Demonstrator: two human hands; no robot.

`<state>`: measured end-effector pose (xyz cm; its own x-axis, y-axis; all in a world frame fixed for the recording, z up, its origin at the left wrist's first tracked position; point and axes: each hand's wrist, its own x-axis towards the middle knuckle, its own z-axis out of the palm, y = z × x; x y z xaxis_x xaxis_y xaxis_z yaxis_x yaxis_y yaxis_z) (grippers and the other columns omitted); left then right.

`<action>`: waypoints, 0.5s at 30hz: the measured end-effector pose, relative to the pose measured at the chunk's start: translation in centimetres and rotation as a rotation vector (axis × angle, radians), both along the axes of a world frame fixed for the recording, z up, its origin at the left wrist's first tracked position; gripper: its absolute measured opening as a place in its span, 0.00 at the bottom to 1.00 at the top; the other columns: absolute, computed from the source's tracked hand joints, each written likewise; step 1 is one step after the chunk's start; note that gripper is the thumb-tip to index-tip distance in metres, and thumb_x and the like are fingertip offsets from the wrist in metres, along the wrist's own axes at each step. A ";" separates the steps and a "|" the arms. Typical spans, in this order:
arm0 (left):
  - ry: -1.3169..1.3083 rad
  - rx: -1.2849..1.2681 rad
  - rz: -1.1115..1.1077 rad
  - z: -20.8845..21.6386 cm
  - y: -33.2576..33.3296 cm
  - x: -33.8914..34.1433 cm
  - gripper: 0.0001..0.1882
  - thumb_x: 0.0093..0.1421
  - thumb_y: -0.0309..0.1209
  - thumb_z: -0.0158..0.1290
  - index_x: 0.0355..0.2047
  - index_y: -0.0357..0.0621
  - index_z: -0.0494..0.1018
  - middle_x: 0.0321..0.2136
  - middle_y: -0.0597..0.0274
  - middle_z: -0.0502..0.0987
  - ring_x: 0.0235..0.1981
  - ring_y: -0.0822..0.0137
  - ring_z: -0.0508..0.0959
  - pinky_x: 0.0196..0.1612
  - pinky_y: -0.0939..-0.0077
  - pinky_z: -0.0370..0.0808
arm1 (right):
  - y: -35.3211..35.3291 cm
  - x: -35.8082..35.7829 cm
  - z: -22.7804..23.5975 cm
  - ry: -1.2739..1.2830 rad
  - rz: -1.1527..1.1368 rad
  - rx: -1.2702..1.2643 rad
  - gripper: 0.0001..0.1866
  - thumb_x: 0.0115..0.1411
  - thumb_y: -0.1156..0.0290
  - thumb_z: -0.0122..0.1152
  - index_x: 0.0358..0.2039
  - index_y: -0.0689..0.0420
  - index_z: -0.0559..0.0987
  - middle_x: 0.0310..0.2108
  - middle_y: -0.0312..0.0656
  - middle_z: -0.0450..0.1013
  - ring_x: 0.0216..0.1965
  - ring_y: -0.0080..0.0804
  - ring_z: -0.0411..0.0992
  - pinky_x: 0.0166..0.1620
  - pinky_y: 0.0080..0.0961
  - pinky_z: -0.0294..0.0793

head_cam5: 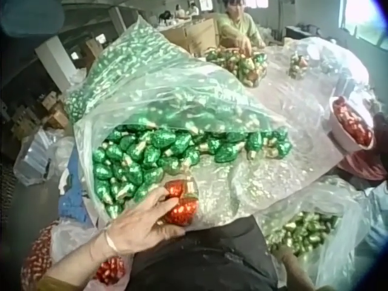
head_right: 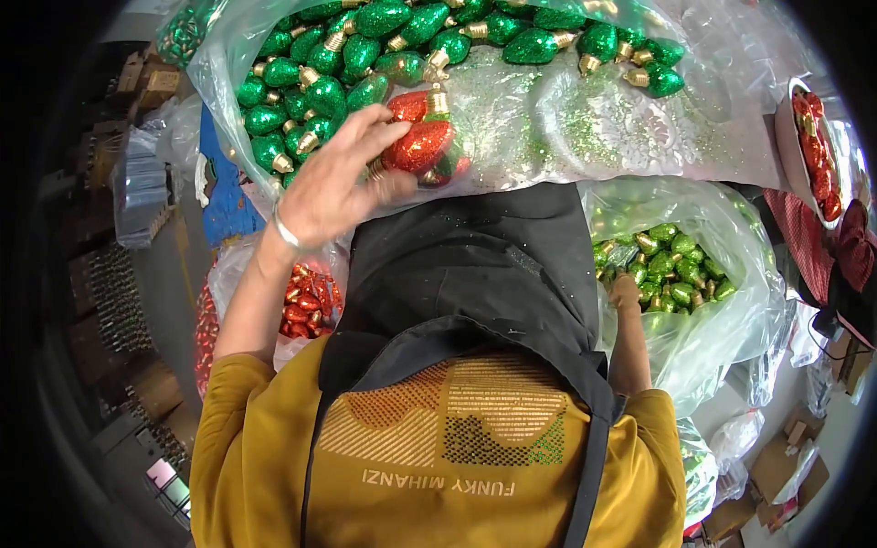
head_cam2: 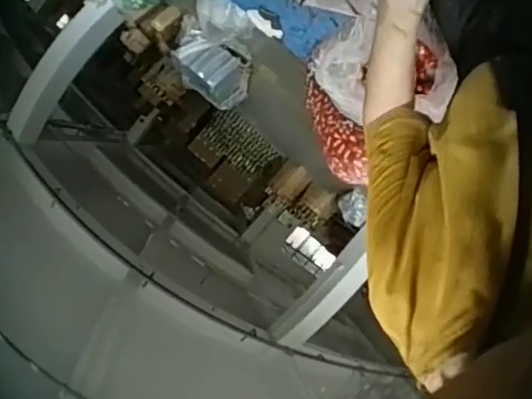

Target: Sorting and arranging colorful plastic ornaments into bags at a workstation.

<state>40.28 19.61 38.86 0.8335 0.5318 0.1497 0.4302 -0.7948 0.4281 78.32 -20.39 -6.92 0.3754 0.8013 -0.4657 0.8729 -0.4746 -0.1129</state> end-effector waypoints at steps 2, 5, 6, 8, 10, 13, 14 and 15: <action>0.006 0.068 0.029 -1.2 -1.3 -0.8 0.32 0.49 0.36 0.62 0.55 0.42 0.67 0.48 0.51 0.69 0.42 0.51 0.75 0.43 0.65 0.73 | 0.2 0.0 -0.2 -0.061 0.054 0.053 0.21 0.53 0.60 0.54 0.41 0.63 0.75 0.36 0.61 0.74 0.41 0.57 0.72 0.42 0.38 0.73; 0.047 0.220 0.108 -3.1 -3.3 -2.0 0.32 0.49 0.34 0.62 0.55 0.44 0.66 0.51 0.52 0.67 0.42 0.52 0.74 0.44 0.65 0.73 | 3.0 -1.2 3.4 0.334 -0.088 0.067 0.20 0.54 0.66 0.50 0.45 0.64 0.72 0.40 0.61 0.73 0.46 0.55 0.70 0.47 0.37 0.72; 0.025 0.244 0.117 -3.7 -2.8 -2.1 0.32 0.48 0.33 0.62 0.55 0.44 0.67 0.51 0.52 0.67 0.42 0.52 0.74 0.44 0.65 0.73 | 2.8 -0.7 3.5 0.331 -0.081 0.061 0.20 0.54 0.66 0.50 0.45 0.64 0.72 0.40 0.61 0.73 0.46 0.55 0.70 0.47 0.37 0.72; -0.020 0.296 0.133 -4.5 -1.9 -2.2 0.32 0.48 0.32 0.62 0.55 0.45 0.67 0.51 0.53 0.67 0.42 0.53 0.73 0.45 0.66 0.72 | 1.1 1.2 3.5 0.625 -0.268 0.089 0.23 0.49 0.68 0.52 0.46 0.66 0.71 0.41 0.60 0.73 0.46 0.56 0.70 0.46 0.39 0.71; -0.037 0.277 0.108 -3.4 -1.3 -2.0 0.31 0.47 0.31 0.61 0.54 0.43 0.68 0.49 0.52 0.68 0.42 0.54 0.73 0.44 0.65 0.73 | -0.3 2.6 2.0 0.758 -0.363 0.101 0.25 0.47 0.69 0.52 0.46 0.66 0.71 0.42 0.60 0.73 0.46 0.57 0.69 0.46 0.40 0.70; -0.081 0.220 0.050 -2.9 -0.8 -2.4 0.28 0.46 0.28 0.60 0.51 0.38 0.69 0.45 0.51 0.69 0.41 0.57 0.73 0.43 0.65 0.74 | -3.5 2.8 -1.6 0.142 0.177 0.183 0.27 0.53 0.64 0.54 0.50 0.67 0.67 0.39 0.60 0.73 0.41 0.56 0.72 0.43 0.40 0.74; -0.097 0.286 0.027 -3.4 -1.2 -2.3 0.26 0.47 0.27 0.59 0.50 0.38 0.70 0.45 0.53 0.70 0.41 0.58 0.73 0.44 0.65 0.73 | -2.1 2.7 -0.9 0.145 0.191 0.185 0.27 0.53 0.64 0.54 0.50 0.67 0.67 0.39 0.60 0.73 0.41 0.56 0.72 0.43 0.40 0.74; -0.115 0.352 0.001 -4.0 -1.5 -2.2 0.24 0.48 0.27 0.57 0.49 0.38 0.71 0.45 0.54 0.71 0.42 0.59 0.73 0.45 0.64 0.72 | -0.8 2.5 -0.2 0.144 0.123 0.063 0.27 0.53 0.62 0.55 0.49 0.67 0.68 0.38 0.59 0.73 0.39 0.56 0.72 0.42 0.41 0.74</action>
<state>38.13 18.09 34.86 0.8002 0.4323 0.4158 0.3964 -0.9014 0.1743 80.82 -21.18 -7.15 0.2062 0.8664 -0.4548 0.8965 -0.3535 -0.2670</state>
